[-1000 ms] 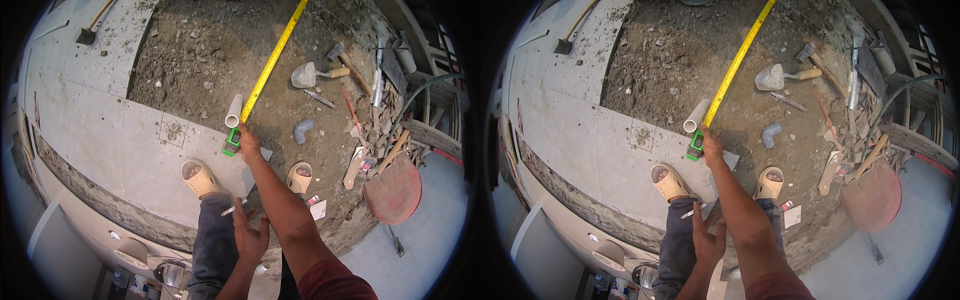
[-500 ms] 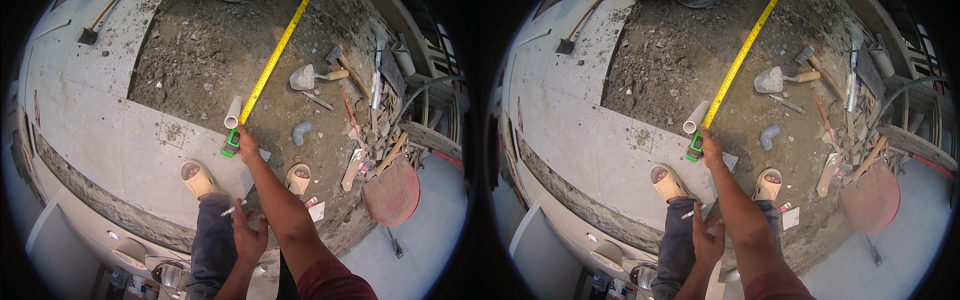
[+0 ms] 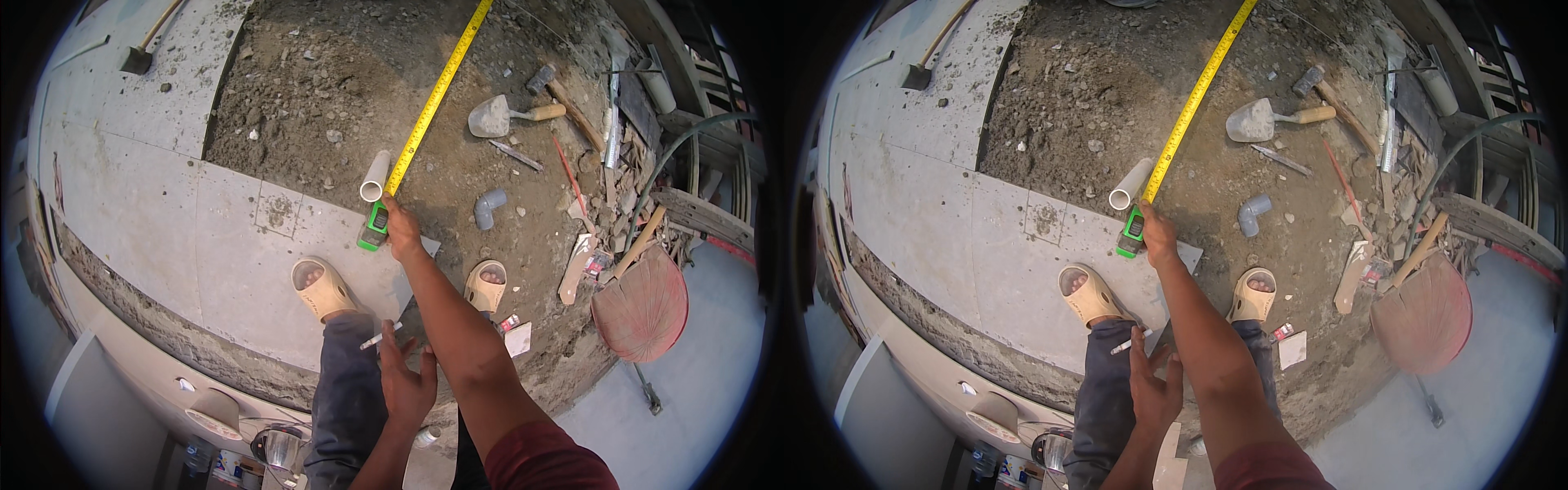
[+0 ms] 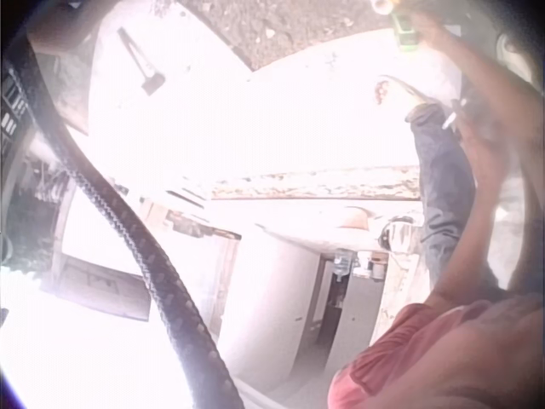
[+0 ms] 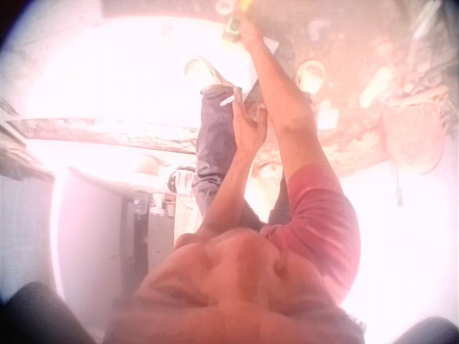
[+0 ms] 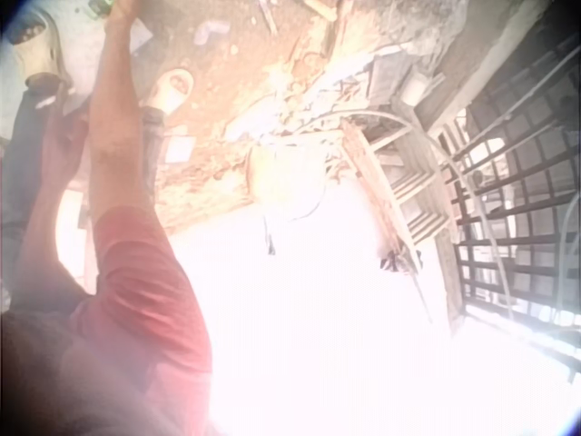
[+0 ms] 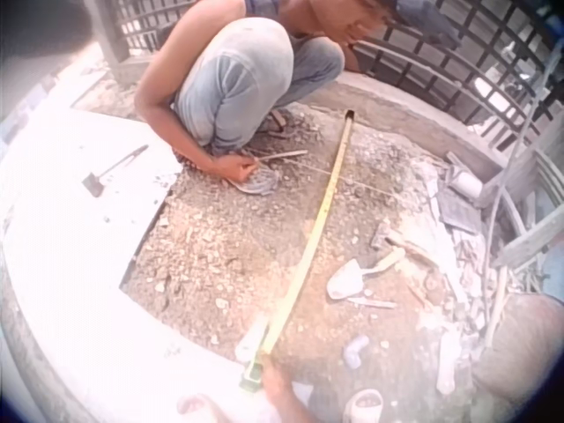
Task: The person uses a hammer to tap a white PVC pipe into a hole in the floor. They then use a trowel to spread cement around the pipe and measure the area with a tape measure.
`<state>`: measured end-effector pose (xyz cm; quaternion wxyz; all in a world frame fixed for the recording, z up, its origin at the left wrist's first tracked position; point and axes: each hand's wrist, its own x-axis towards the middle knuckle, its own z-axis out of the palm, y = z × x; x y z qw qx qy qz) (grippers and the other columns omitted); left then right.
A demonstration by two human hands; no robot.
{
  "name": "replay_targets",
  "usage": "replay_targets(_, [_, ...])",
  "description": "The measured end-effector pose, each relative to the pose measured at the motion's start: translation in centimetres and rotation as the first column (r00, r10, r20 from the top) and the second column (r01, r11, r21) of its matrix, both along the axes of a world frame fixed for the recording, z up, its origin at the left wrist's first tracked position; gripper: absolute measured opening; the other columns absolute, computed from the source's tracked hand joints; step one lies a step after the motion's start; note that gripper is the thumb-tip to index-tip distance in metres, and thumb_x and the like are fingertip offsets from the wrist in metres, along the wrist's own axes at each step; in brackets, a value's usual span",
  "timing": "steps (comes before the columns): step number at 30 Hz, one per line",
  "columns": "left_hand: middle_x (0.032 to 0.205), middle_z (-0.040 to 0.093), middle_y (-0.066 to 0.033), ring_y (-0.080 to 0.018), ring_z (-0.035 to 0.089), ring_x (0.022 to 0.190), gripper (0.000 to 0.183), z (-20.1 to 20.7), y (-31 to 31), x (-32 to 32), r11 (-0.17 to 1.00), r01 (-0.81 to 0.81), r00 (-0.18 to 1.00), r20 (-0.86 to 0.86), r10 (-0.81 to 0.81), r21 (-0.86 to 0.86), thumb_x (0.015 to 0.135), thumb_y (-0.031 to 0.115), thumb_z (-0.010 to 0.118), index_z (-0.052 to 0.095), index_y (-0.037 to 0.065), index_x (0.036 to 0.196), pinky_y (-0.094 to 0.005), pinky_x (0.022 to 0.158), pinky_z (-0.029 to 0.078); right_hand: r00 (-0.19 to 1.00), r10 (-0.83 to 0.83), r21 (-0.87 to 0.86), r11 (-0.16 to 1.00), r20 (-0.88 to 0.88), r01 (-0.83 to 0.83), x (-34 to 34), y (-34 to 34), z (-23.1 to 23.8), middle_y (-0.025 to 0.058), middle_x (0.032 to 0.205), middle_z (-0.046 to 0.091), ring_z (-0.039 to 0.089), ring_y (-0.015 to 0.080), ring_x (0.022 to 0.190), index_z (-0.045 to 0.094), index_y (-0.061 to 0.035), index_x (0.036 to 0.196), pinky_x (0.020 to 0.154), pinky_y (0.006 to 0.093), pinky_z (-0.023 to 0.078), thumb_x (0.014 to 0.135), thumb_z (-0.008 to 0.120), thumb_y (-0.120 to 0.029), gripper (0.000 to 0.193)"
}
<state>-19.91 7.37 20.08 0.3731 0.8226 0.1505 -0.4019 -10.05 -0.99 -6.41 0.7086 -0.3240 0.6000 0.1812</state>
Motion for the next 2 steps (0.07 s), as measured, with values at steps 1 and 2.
replay_targets(1, [0.145,0.036,-0.0285,-0.0318,0.062,0.112,0.075,-0.02,0.00,-0.04,1.000,0.001,1.000,-0.003,-0.001,0.001,0.091,0.019,0.063,0.020,-0.006,0.147,-0.0432,0.097,0.045,1.000,0.003,0.004,1.000,0.005,-0.003,-0.19,0.05,-0.44,0.0043,0.101,0.059,0.058,0.0183,0.089,0.059,-0.0091,0.115,0.076,0.0421,0.048,0.088,0.064,-0.054,0.053])
replay_targets(2, [0.145,0.036,-0.0282,-0.0322,0.062,0.112,0.076,-0.06,0.01,-0.09,1.000,0.003,1.000,-0.006,-0.003,0.002,0.091,0.020,0.063,0.020,-0.006,0.147,-0.0431,0.097,0.045,1.000,0.005,0.009,1.000,0.010,-0.005,-0.38,0.11,-0.87,0.0044,0.102,0.059,0.058,0.0181,0.090,0.058,-0.0093,0.118,0.077,0.0420,0.048,0.087,0.064,-0.054,0.055])
